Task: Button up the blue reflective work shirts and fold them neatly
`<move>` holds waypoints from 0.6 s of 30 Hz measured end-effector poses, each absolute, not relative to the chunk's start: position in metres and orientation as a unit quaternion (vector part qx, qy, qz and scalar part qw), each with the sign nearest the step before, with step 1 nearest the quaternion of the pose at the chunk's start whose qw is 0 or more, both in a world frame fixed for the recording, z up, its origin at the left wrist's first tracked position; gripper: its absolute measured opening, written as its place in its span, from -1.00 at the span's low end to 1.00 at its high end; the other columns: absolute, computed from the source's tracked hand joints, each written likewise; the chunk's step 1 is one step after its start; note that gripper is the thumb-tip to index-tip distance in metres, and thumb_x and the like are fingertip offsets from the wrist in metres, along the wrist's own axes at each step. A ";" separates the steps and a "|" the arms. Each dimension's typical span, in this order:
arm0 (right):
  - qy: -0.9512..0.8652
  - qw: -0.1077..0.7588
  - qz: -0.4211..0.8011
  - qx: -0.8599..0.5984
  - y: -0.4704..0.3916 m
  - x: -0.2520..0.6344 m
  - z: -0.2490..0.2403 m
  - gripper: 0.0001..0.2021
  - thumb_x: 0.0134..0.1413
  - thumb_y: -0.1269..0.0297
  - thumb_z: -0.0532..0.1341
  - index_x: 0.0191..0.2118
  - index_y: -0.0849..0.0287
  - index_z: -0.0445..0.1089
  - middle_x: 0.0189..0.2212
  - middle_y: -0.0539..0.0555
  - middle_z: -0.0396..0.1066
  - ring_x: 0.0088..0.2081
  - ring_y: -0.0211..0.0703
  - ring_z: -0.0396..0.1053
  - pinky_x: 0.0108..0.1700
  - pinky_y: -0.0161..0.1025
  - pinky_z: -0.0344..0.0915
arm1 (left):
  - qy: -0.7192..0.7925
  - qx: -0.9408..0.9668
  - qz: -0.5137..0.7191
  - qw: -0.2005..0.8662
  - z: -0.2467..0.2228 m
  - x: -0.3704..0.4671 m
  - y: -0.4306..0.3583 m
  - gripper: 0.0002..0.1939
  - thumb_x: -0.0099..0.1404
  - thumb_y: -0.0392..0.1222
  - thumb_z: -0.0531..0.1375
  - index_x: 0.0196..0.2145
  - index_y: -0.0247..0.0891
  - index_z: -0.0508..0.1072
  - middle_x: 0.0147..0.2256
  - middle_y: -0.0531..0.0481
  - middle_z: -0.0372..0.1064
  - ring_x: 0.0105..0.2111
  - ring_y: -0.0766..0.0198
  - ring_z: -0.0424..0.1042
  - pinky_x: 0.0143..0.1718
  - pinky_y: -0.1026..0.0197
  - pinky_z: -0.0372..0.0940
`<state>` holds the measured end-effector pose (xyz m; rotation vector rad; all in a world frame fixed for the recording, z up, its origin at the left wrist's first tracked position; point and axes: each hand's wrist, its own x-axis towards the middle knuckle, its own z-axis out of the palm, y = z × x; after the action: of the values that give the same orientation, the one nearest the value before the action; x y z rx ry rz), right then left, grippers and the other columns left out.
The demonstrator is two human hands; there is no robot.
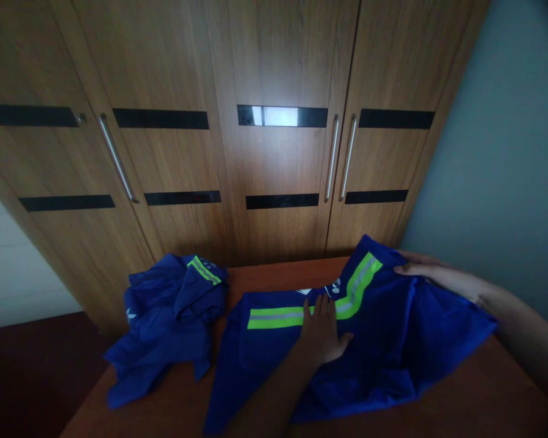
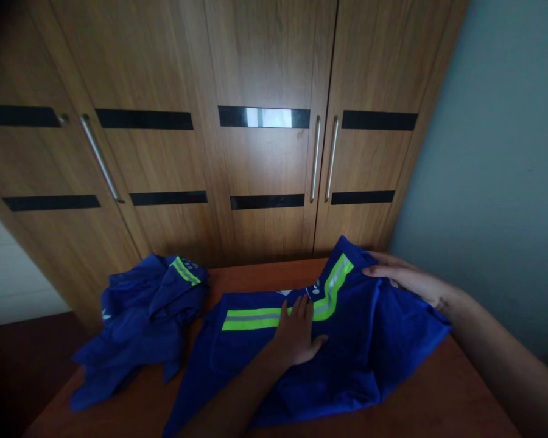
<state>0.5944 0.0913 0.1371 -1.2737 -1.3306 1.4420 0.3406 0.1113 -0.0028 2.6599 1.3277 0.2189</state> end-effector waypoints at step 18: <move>-0.454 0.492 0.558 -0.491 0.121 0.525 0.135 -0.75 -0.10 0.17 0.30 -0.23 0.09 0.44 -0.33 0.03 0.56 -0.14 0.07 0.48 0.07 0.01 0.30 | 0.419 0.858 0.246 0.168 0.016 0.319 0.025 -0.75 0.29 -0.18 -0.02 -0.22 -0.18 0.44 -0.20 -0.10 0.36 -0.14 0.10 0.31 -0.03 0.03 0.22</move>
<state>0.5249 0.1210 0.1347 -1.1908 -1.1007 1.3539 0.3189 0.0254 0.0162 2.4400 1.1906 0.6992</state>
